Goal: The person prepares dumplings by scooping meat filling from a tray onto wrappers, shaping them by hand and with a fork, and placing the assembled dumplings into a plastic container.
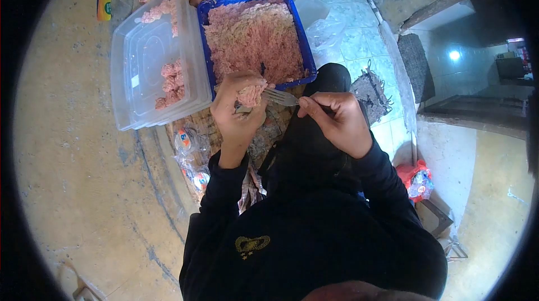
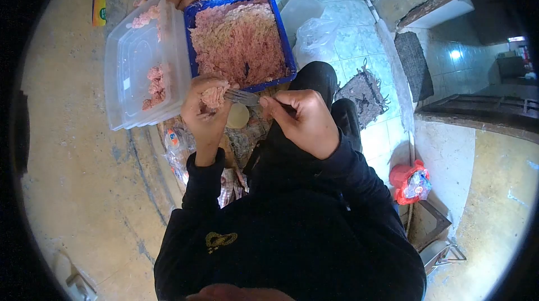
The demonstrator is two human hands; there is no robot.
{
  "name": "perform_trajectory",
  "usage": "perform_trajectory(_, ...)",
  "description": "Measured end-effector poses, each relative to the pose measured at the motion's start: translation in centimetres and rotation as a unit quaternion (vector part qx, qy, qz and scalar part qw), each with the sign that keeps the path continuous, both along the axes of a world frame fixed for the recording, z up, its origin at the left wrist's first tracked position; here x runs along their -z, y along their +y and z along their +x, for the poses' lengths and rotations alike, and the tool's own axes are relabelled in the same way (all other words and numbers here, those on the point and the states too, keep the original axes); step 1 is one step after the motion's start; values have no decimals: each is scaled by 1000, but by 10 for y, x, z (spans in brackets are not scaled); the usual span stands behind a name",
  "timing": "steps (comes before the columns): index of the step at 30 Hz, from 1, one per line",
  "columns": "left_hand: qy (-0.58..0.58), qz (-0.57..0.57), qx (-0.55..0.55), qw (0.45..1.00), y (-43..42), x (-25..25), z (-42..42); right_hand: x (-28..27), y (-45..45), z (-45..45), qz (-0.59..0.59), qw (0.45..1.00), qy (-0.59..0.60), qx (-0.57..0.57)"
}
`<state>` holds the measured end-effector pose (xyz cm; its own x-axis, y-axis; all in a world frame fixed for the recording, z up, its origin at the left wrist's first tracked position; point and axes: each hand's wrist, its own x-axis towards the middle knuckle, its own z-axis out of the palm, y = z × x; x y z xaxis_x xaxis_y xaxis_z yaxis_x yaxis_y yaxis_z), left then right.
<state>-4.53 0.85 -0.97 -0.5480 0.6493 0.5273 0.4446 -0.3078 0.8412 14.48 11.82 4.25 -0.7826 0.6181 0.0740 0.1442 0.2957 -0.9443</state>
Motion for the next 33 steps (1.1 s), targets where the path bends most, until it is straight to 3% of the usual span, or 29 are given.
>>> perform_trajectory(2,103,-35,-49,993,-2,-10,1,2,-1,-2,-9,1000,-12,-1)
perform_trajectory(9,141,-49,-60,987,-2,-5,0,30,-2,-14,-4,997,38,71)
perform_trajectory(11,168,-111,-75,977,-3,5,0,33,3,-16,-15,996,33,79)
perform_trajectory(12,165,-110,-74,977,-2,6,1,34,7,-16,40,995,45,82)
perform_trajectory(14,51,-124,-71,988,3,10,5,35,18,-14,96,990,50,88)
perform_trajectory(15,46,-124,-65,989,4,17,4,37,24,-11,211,972,-40,97)
perform_trajectory(16,-36,-142,-32,989,2,28,-1,40,30,-7,321,933,-131,101)
perform_trajectory(17,-116,-157,0,981,1,37,-5,56,37,-4,380,906,-168,79)
perform_trajectory(18,-119,-154,2,981,2,43,-8,72,44,-2,382,904,-172,79)
perform_trajectory(20,-220,-258,26,940,1,55,-10,107,48,6,528,788,-317,25)
perform_trajectory(21,-252,-292,33,922,0,61,-10,125,45,15,532,767,-359,10)
perform_trajectory(22,-305,-247,49,918,0,68,-12,114,45,21,534,765,-359,9)
perform_trajectory(23,-358,-200,62,910,1,73,-13,99,46,29,538,765,-355,-2)
perform_trajectory(26,-387,-228,83,890,-9,54,-11,60,55,48,509,786,-352,3)
perform_trajectory(27,-389,-226,83,889,-6,56,-11,52,58,54,469,830,-302,12)
perform_trajectory(29,-259,-132,95,952,-2,59,-5,34,59,53,362,910,-201,12)
perform_trajectory(33,-231,-212,148,938,3,31,-2,11,30,29,246,963,-109,6)
